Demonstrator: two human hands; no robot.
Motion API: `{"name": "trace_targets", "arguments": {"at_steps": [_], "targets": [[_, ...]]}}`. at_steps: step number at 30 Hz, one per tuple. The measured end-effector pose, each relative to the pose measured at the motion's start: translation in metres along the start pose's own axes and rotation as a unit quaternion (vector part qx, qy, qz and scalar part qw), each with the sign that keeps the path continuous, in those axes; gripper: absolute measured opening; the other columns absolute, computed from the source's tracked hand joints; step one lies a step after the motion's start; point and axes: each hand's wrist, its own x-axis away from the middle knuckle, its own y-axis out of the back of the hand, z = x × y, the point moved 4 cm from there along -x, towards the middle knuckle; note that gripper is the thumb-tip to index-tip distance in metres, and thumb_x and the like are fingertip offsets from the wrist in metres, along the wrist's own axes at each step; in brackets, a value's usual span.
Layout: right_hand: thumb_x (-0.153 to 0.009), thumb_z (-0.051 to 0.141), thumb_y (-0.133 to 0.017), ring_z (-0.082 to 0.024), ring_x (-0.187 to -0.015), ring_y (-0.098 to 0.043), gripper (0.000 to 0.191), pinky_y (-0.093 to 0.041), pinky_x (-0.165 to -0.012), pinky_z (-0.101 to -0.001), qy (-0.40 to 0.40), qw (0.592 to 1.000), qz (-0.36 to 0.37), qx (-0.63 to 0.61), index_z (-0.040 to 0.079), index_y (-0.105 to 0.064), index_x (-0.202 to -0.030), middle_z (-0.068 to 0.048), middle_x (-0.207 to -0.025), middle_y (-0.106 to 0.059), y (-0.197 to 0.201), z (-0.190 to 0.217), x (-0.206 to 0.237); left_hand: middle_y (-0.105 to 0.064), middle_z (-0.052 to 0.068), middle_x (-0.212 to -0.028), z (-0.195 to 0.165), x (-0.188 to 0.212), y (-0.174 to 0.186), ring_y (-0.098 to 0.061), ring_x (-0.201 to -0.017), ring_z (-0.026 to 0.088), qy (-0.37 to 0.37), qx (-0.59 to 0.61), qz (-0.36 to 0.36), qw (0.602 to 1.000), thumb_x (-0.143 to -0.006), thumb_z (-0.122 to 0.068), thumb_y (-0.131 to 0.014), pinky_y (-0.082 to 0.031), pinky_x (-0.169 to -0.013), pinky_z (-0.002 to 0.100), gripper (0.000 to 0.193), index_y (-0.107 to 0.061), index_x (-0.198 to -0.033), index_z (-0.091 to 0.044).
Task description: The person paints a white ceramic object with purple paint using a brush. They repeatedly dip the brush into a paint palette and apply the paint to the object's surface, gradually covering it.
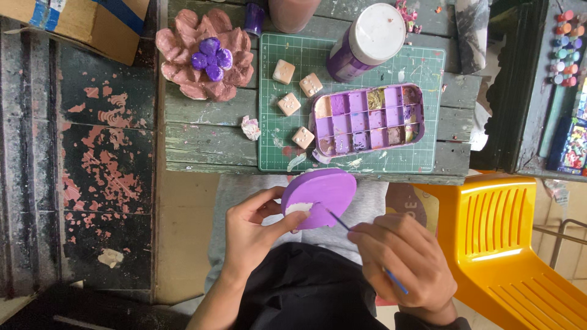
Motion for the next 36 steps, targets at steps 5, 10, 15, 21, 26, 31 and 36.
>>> {"name": "trace_targets", "arguments": {"at_steps": [5,10,15,21,26,31,36], "targets": [[-0.072,-0.005,-0.071,-0.027,-0.089,-0.068,0.028,-0.055,-0.077,-0.0377,-0.007,1.0,-0.009,-0.002,0.0,-0.067,-0.1,-0.008,-0.095,-0.072,0.002,0.0,0.0,-0.079,0.013,-0.097,0.016,-0.005,0.002,-0.073,-0.08,0.011,0.033,0.05,0.001,0.998,-0.077,0.001,-0.084,-0.062,-0.071,0.026,0.043,-0.072,-0.117,0.01],[-0.075,-0.004,-0.071,-0.026,-0.085,-0.07,0.026,-0.055,-0.074,-0.0369,-0.013,1.0,-0.003,-0.003,0.0,-0.07,-0.101,-0.009,-0.094,-0.074,-0.002,-0.006,0.01,-0.078,0.016,-0.1,0.031,-0.006,0.008,-0.072,-0.084,0.015,0.059,0.101,-0.001,0.993,-0.078,0.001,-0.083,-0.062,-0.075,0.029,0.046,-0.07,-0.121,0.011],[-0.084,0.006,-0.062,-0.029,-0.087,-0.069,0.014,-0.055,-0.079,-0.0372,-0.106,0.978,-0.172,-0.047,0.002,-0.068,-0.096,-0.008,-0.089,-0.072,0.003,-0.028,0.043,-0.077,0.017,-0.107,0.043,-0.009,0.014,-0.073,-0.095,0.018,0.063,0.188,0.003,0.98,-0.08,0.001,-0.081,-0.06,-0.087,0.033,0.046,-0.069,-0.122,0.013],[-0.103,0.007,-0.062,-0.028,-0.094,-0.072,0.017,-0.057,-0.085,-0.0373,-0.086,0.947,-0.255,-0.176,-0.005,-0.064,-0.114,-0.021,-0.108,-0.073,-0.025,-0.078,0.067,-0.076,0.017,-0.111,0.052,-0.008,0.021,-0.071,-0.1,0.019,0.062,0.252,0.033,0.965,-0.085,-0.001,-0.078,-0.056,-0.093,0.033,0.043,-0.068,-0.124,0.012],[-0.081,0.038,-0.087,-0.04,-0.131,-0.062,0.088,-0.055,-0.109,-0.0527,0.012,0.948,-0.173,-0.267,0.0,-0.046,-0.149,-0.023,-0.146,-0.055,-0.044,-0.091,0.068,-0.075,0.017,-0.114,0.063,-0.007,0.021,-0.071,-0.101,0.02,0.099,0.302,0.055,0.947,-0.088,-0.003,-0.076,-0.056,-0.092,0.034,0.044,-0.065,-0.127,0.012],[-0.053,0.049,-0.098,-0.043,-0.142,-0.053,0.144,-0.042,-0.121,-0.0586,0.021,0.949,-0.103,-0.298,0.005,-0.019,-0.165,-0.016,-0.17,-0.025,-0.051,-0.089,0.06,-0.075,0.016,-0.112,0.08,-0.008,0.023,-0.072,-0.101,0.021,0.139,0.334,0.087,0.928,-0.088,-0.008,-0.076,-0.056,-0.091,0.034,0.043,-0.066,-0.125,0.011],[-0.055,0.047,-0.099,-0.041,-0.144,-0.053,0.148,-0.044,-0.122,-0.0564,0.033,0.941,-0.091,-0.323,0.007,-0.012,-0.167,-0.014,-0.174,-0.02,-0.054,-0.085,0.053,-0.075,0.015,-0.111,0.098,-0.008,0.019,-0.072,-0.101,0.019,0.165,0.352,0.107,0.915,-0.088,-0.012,-0.078,-0.056,-0.091,0.032,0.041,-0.067,-0.122,0.009]]}}
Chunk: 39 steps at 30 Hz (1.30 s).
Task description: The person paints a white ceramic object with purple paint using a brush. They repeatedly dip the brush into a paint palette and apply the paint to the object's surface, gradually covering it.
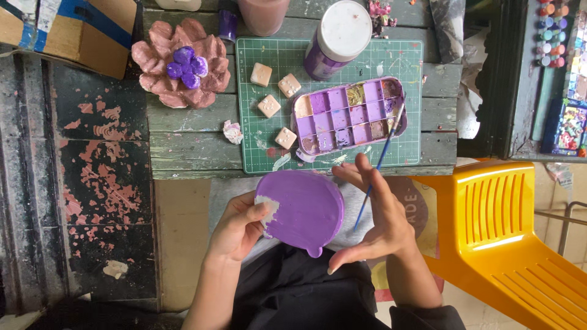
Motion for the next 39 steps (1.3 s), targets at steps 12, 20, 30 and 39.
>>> {"name": "trace_targets", "arguments": {"at_steps": [12,20,30,39], "targets": [[-0.059,0.039,-0.096,-0.039,-0.141,-0.061,0.14,-0.044,-0.12,-0.0506,-0.018,0.999,-0.025,-0.04,0.007,-0.015,-0.168,-0.015,-0.174,-0.023,-0.01,-0.006,0.001,-0.076,0.014,-0.108,0.007,-0.003,0.005,-0.072,-0.098,0.018,0.006,0.007,0.01,1.0,-0.088,-0.013,-0.079,-0.056,-0.089,0.031,0.041,-0.068,-0.12,0.009],[-0.056,0.036,-0.098,-0.04,-0.14,-0.057,0.143,-0.048,-0.12,-0.0518,-0.031,0.997,-0.04,-0.055,0.007,-0.013,-0.168,-0.017,-0.173,-0.021,-0.012,-0.009,0.004,-0.075,0.015,-0.107,0.0,-0.001,0.003,-0.071,-0.098,0.018,-0.013,-0.029,-0.009,0.999,-0.089,-0.012,-0.08,-0.055,-0.091,0.03,0.042,-0.068,-0.121,0.012],[-0.051,0.037,-0.098,-0.034,-0.136,-0.06,0.151,-0.055,-0.111,-0.0489,-0.003,0.988,-0.12,-0.094,0.005,-0.007,-0.167,-0.018,-0.174,-0.014,-0.02,-0.017,0.031,-0.074,0.014,-0.108,-0.011,0.016,-0.012,-0.068,-0.096,0.016,-0.072,-0.102,0.014,0.992,-0.099,-0.027,-0.074,-0.053,-0.086,0.032,0.05,-0.064,-0.126,0.014],[-0.062,0.036,-0.098,-0.029,-0.146,-0.054,0.146,-0.053,-0.114,-0.0447,-0.009,0.954,-0.252,-0.161,0.01,-0.001,-0.167,-0.015,-0.177,-0.005,-0.039,-0.014,0.042,-0.045,0.023,-0.155,-0.021,0.037,-0.068,-0.043,-0.146,0.027,-0.161,-0.186,0.093,0.965,-0.083,-0.082,-0.065,-0.034,-0.124,0.043,0.126,-0.028,-0.156,0.014]]}}
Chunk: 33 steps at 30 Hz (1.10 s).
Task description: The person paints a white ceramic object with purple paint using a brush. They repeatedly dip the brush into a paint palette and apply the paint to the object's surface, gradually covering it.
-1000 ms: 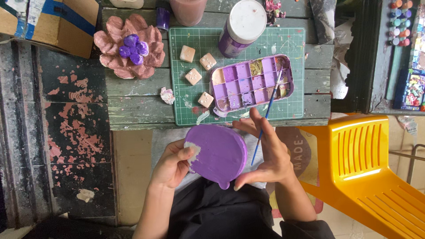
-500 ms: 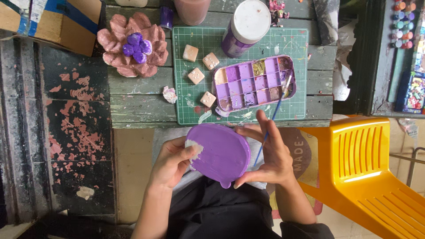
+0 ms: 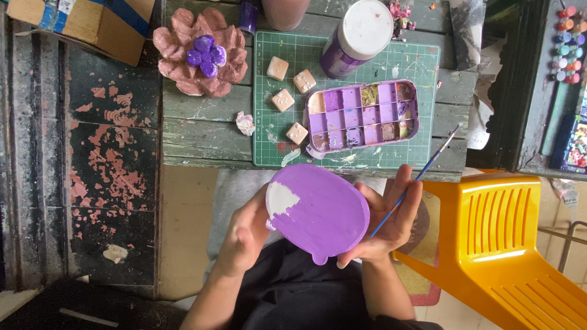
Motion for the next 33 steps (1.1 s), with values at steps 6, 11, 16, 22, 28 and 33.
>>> {"name": "trace_targets", "arguments": {"at_steps": [6,11,16,22,28,33], "targets": [[-0.062,0.048,-0.094,-0.026,-0.141,-0.056,0.146,-0.053,-0.114,-0.0422,-0.016,0.997,-0.067,0.047,0.008,-0.002,-0.168,-0.017,-0.179,-0.009,-0.014,0.001,0.001,-0.021,0.019,-0.171,-0.006,-0.003,-0.018,-0.021,-0.164,0.03,-0.069,-0.087,0.039,0.993,-0.062,-0.08,-0.084,-0.019,-0.137,0.048,0.156,-0.003,-0.163,0.007],[-0.065,0.052,-0.094,-0.03,-0.144,-0.055,0.145,-0.051,-0.115,-0.0418,-0.059,0.991,-0.106,0.051,0.006,-0.002,-0.168,-0.019,-0.178,-0.009,-0.026,0.003,0.001,-0.014,0.017,-0.174,0.011,-0.008,-0.02,-0.019,-0.166,0.03,-0.109,-0.126,0.036,0.985,-0.066,-0.06,-0.1,-0.016,-0.139,0.054,0.161,0.014,-0.164,-0.003],[-0.069,0.043,-0.095,-0.032,-0.146,-0.054,0.139,-0.051,-0.121,-0.0468,-0.099,0.988,-0.109,0.038,0.005,-0.005,-0.168,-0.019,-0.179,-0.009,-0.04,0.004,0.002,-0.031,0.016,-0.172,0.017,-0.023,-0.016,-0.03,-0.164,0.028,-0.184,-0.262,0.004,0.948,-0.068,-0.053,-0.092,-0.002,-0.143,0.047,0.139,-0.007,-0.168,-0.004],[-0.073,0.03,-0.095,-0.033,-0.149,-0.049,0.133,-0.046,-0.123,-0.0492,-0.126,0.988,-0.091,-0.009,0.006,-0.005,-0.168,-0.017,-0.178,-0.007,-0.05,0.005,0.006,-0.03,0.017,-0.17,0.019,-0.025,-0.014,-0.037,-0.156,0.029,-0.159,-0.144,-0.055,0.975,-0.069,-0.055,-0.095,-0.018,-0.139,0.048,0.138,-0.008,-0.165,-0.004],[-0.076,0.053,-0.087,-0.037,-0.151,-0.048,0.133,-0.045,-0.125,-0.0508,-0.08,0.995,-0.065,0.019,-0.002,-0.007,-0.167,-0.022,-0.178,-0.013,-0.049,0.004,0.011,-0.025,0.02,-0.172,0.01,-0.027,-0.006,-0.036,-0.158,0.031,-0.163,-0.064,-0.062,0.983,-0.065,-0.06,-0.096,-0.029,-0.135,0.048,0.149,-0.003,-0.167,-0.004],[-0.081,0.059,-0.083,-0.038,-0.166,-0.011,0.127,-0.052,-0.119,-0.0576,-0.07,0.995,-0.033,0.058,-0.006,-0.011,-0.162,-0.024,-0.173,-0.014,-0.046,0.003,0.015,-0.026,0.021,-0.172,0.009,-0.028,0.002,-0.035,-0.159,0.031,-0.146,-0.035,-0.063,0.987,-0.064,-0.061,-0.097,-0.03,-0.134,0.047,0.149,-0.004,-0.166,-0.005]]}}
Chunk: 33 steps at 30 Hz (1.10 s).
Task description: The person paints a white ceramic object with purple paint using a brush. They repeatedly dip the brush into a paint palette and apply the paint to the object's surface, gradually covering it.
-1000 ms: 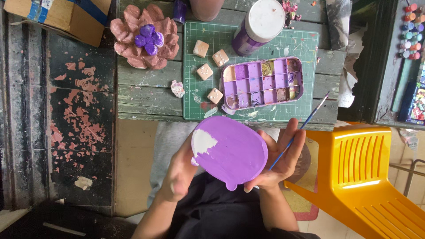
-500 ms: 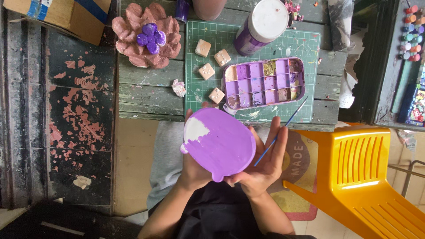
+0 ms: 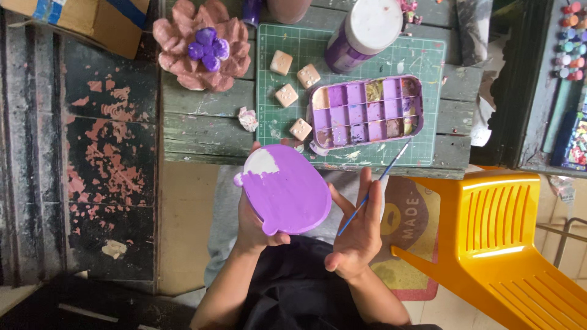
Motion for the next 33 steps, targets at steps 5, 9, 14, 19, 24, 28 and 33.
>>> {"name": "trace_targets", "arguments": {"at_steps": [5,9,14,19,24,28,33], "targets": [[-0.082,0.059,-0.082,-0.037,-0.166,-0.012,0.124,-0.056,-0.116,-0.0582,0.012,0.999,0.032,0.01,-0.006,-0.012,-0.162,-0.023,-0.172,-0.017,0.003,-0.001,0.001,-0.03,0.019,-0.167,-0.002,-0.004,0.003,-0.035,-0.155,0.032,0.022,0.052,-0.011,0.998,-0.065,-0.061,-0.097,-0.031,-0.132,0.048,0.143,-0.009,-0.165,-0.008],[-0.08,0.06,-0.083,-0.037,-0.163,-0.023,0.127,-0.057,-0.112,-0.0569,0.015,0.998,0.047,0.031,-0.006,-0.013,-0.163,-0.025,-0.172,-0.02,0.006,0.001,0.001,-0.031,0.015,-0.164,0.001,-0.002,0.005,-0.037,-0.153,0.03,0.038,0.116,-0.023,0.992,-0.064,-0.056,-0.098,-0.036,-0.128,0.049,0.14,-0.007,-0.163,-0.017],[-0.074,0.062,-0.085,-0.038,-0.139,-0.054,0.132,-0.058,-0.104,-0.0547,0.026,0.998,0.019,0.052,-0.008,-0.013,-0.159,-0.028,-0.168,-0.021,0.02,0.005,-0.007,-0.029,0.012,-0.166,0.02,0.012,0.019,-0.036,-0.153,0.028,0.076,0.217,-0.006,0.973,-0.066,-0.045,-0.1,-0.036,-0.127,0.048,0.135,-0.013,-0.164,-0.014],[-0.074,0.058,-0.086,-0.035,-0.129,-0.061,0.131,-0.061,-0.101,-0.0465,0.055,0.993,0.053,0.09,-0.004,-0.016,-0.165,-0.025,-0.172,-0.024,0.021,0.004,-0.016,-0.036,0.018,-0.154,0.034,0.022,0.028,-0.039,-0.146,0.035,0.122,0.238,-0.002,0.964,-0.066,-0.041,-0.1,-0.039,-0.121,0.054,0.133,-0.018,-0.165,-0.007],[-0.07,0.046,-0.092,-0.028,-0.126,-0.069,0.132,-0.058,-0.098,-0.0424,0.065,0.986,0.09,0.122,0.001,-0.015,-0.167,-0.023,-0.173,-0.024,0.008,0.0,-0.013,-0.028,0.014,-0.164,0.018,0.017,0.013,-0.035,-0.153,0.031,0.077,0.174,-0.006,0.982,-0.065,-0.047,-0.099,-0.038,-0.126,0.051,0.139,-0.008,-0.164,-0.012],[-0.07,0.041,-0.092,-0.031,-0.139,-0.054,0.128,-0.06,-0.095,-0.0415,0.051,0.987,0.056,0.142,0.001,-0.018,-0.166,-0.025,-0.172,-0.026,0.006,-0.003,-0.013,-0.024,0.014,-0.166,0.006,0.012,0.003,-0.032,-0.155,0.032,0.068,0.129,0.004,0.989,-0.064,-0.053,-0.099,-0.036,-0.127,0.052,0.145,-0.002,-0.164,-0.013],[-0.07,0.038,-0.093,-0.029,-0.149,-0.048,0.126,-0.061,-0.093,-0.0418,0.055,0.989,0.055,0.129,0.002,-0.02,-0.166,-0.024,-0.171,-0.028,0.006,-0.004,-0.012,-0.022,0.012,-0.167,0.006,0.011,0.002,-0.03,-0.157,0.032,0.078,0.171,0.017,0.982,-0.056,-0.063,-0.098,-0.036,-0.128,0.054,0.151,0.0,-0.163,-0.018]]}}
